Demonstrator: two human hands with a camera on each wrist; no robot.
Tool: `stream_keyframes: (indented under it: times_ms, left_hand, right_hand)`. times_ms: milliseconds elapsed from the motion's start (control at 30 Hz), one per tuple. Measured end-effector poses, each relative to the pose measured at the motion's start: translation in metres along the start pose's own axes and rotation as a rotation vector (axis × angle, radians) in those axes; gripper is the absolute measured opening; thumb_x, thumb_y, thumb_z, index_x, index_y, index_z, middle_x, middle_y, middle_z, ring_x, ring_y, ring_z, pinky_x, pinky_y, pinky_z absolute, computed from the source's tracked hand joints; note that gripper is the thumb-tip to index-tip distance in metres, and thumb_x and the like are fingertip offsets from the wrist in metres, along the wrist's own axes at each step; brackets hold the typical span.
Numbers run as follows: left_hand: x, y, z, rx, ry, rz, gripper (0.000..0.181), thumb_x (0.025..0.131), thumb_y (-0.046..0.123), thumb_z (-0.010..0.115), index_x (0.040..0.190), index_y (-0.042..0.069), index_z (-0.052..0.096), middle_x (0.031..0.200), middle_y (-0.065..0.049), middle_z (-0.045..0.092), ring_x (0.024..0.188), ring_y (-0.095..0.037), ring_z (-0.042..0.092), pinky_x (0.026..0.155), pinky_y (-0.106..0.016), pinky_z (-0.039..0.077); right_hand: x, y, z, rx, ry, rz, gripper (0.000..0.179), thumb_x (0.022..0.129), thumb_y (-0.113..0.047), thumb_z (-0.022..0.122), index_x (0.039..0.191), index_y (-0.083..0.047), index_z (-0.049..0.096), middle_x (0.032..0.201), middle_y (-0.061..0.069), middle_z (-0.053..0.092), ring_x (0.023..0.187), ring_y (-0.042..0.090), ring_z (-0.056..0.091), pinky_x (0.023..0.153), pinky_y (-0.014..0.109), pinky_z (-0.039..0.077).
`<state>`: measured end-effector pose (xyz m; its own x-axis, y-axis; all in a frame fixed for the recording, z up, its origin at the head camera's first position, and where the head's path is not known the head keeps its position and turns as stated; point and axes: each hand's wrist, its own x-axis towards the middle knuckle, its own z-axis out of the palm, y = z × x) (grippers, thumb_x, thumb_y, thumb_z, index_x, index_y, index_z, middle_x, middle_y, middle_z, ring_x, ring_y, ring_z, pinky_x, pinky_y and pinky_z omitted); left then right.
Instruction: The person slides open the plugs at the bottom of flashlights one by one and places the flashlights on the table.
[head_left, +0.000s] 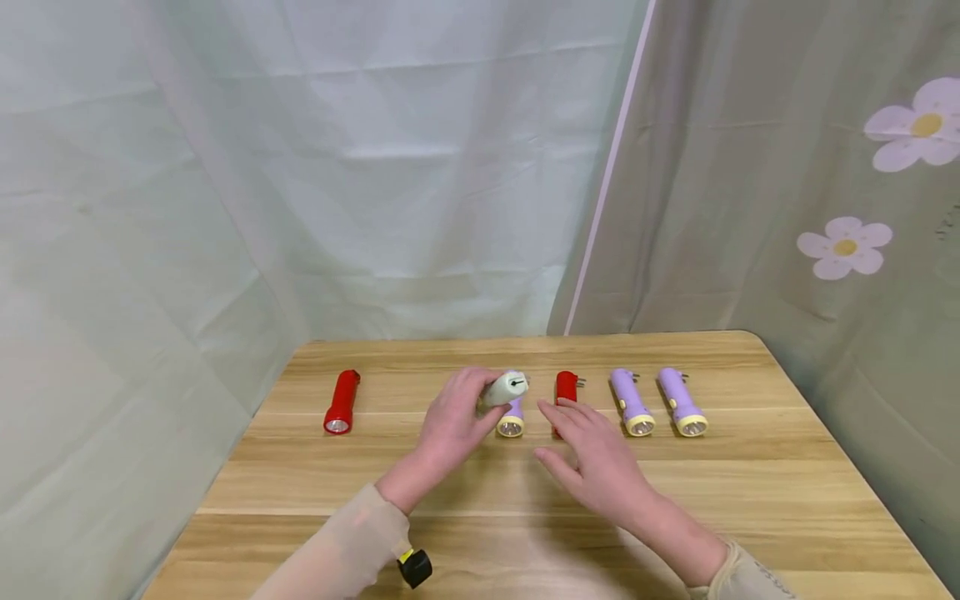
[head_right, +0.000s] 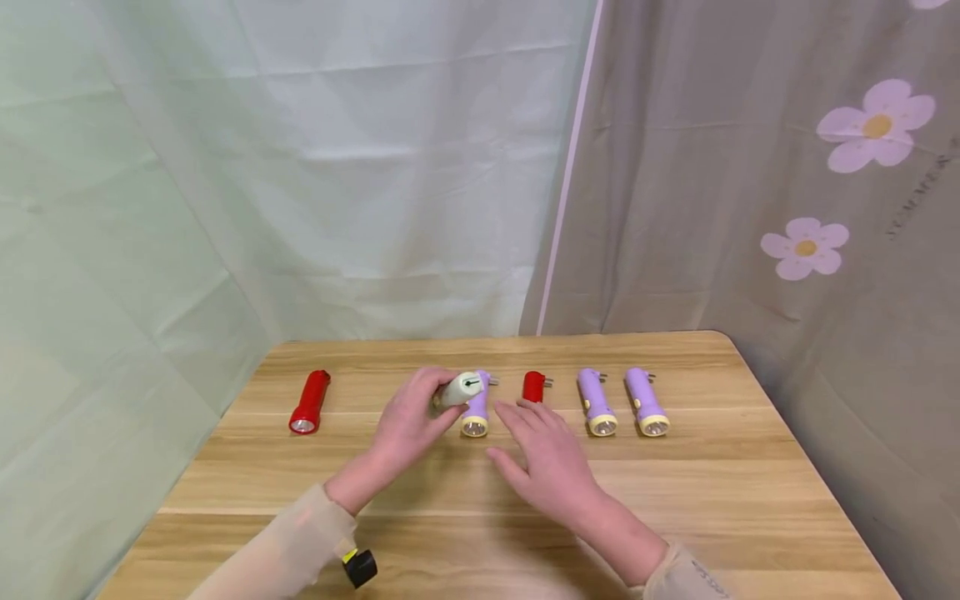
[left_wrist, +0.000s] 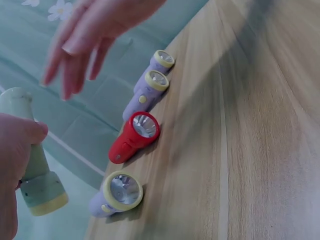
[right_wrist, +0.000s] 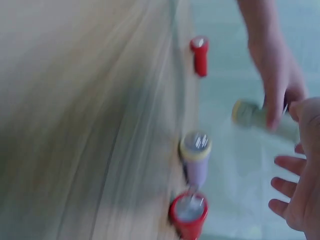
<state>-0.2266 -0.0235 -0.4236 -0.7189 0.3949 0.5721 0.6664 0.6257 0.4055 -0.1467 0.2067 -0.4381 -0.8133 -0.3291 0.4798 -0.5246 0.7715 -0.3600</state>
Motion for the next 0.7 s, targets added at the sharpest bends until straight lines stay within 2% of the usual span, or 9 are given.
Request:
stream_keyframes:
  times_ms: [167, 300, 400, 533, 633, 700]
  left_hand:
    - [0.002, -0.001, 0.008, 0.055, 0.055, 0.060, 0.046, 0.082, 0.013, 0.088, 0.121, 0.013, 0.065, 0.114, -0.001, 0.066, 0.106, -0.019, 0.060, 0.089, -0.037, 0.053]
    - [0.003, -0.002, 0.011, 0.029, 0.077, 0.048, 0.046, 0.081, 0.014, 0.088, 0.121, 0.013, 0.065, 0.115, -0.001, 0.065, 0.105, -0.019, 0.059, 0.088, -0.036, 0.053]
    - [0.003, -0.001, 0.011, -0.020, 0.076, 0.012, 0.046, 0.082, 0.014, 0.088, 0.122, 0.014, 0.065, 0.115, 0.000, 0.064, 0.105, -0.018, 0.059, 0.088, -0.037, 0.052]
    - [0.002, 0.001, 0.009, -0.085, 0.083, -0.032, 0.045, 0.083, 0.014, 0.087, 0.121, 0.014, 0.064, 0.114, 0.000, 0.064, 0.103, -0.017, 0.059, 0.087, -0.039, 0.052]
    - [0.002, 0.002, 0.007, -0.106, 0.084, -0.048, 0.044, 0.083, 0.014, 0.087, 0.120, 0.013, 0.065, 0.114, 0.000, 0.065, 0.103, -0.017, 0.060, 0.087, -0.040, 0.052]
    - [0.001, 0.002, 0.006, -0.104, 0.077, -0.054, 0.043, 0.083, 0.015, 0.087, 0.121, 0.013, 0.065, 0.115, 0.000, 0.065, 0.104, -0.017, 0.060, 0.088, -0.040, 0.052]
  right_hand:
    - [0.002, -0.028, 0.006, 0.071, 0.074, 0.029, 0.069, 0.100, -0.044, 0.064, 0.157, -0.011, 0.041, 0.149, 0.003, 0.055, 0.135, 0.026, 0.051, 0.109, 0.051, 0.042]
    - [0.004, -0.039, 0.010, 0.126, 0.067, 0.086, 0.072, 0.100, -0.045, 0.064, 0.160, -0.016, 0.036, 0.152, 0.001, 0.051, 0.136, 0.024, 0.050, 0.106, 0.050, 0.045]
    - [0.004, -0.036, 0.011, 0.153, 0.070, 0.122, 0.069, 0.100, -0.043, 0.065, 0.159, -0.017, 0.039, 0.152, -0.002, 0.051, 0.136, 0.021, 0.050, 0.105, 0.048, 0.047]
    - [0.004, -0.026, 0.010, 0.159, 0.077, 0.147, 0.067, 0.099, -0.041, 0.067, 0.157, -0.017, 0.042, 0.149, -0.002, 0.054, 0.124, 0.020, 0.057, 0.098, 0.045, 0.051]
    - [0.005, -0.020, 0.009, 0.147, 0.077, 0.157, 0.067, 0.099, -0.041, 0.067, 0.156, -0.015, 0.044, 0.147, 0.001, 0.056, 0.123, 0.022, 0.057, 0.098, 0.047, 0.051]
    - [0.005, -0.017, 0.008, 0.134, 0.078, 0.155, 0.067, 0.099, -0.041, 0.067, 0.156, -0.014, 0.044, 0.148, 0.002, 0.055, 0.128, 0.024, 0.055, 0.102, 0.048, 0.049]
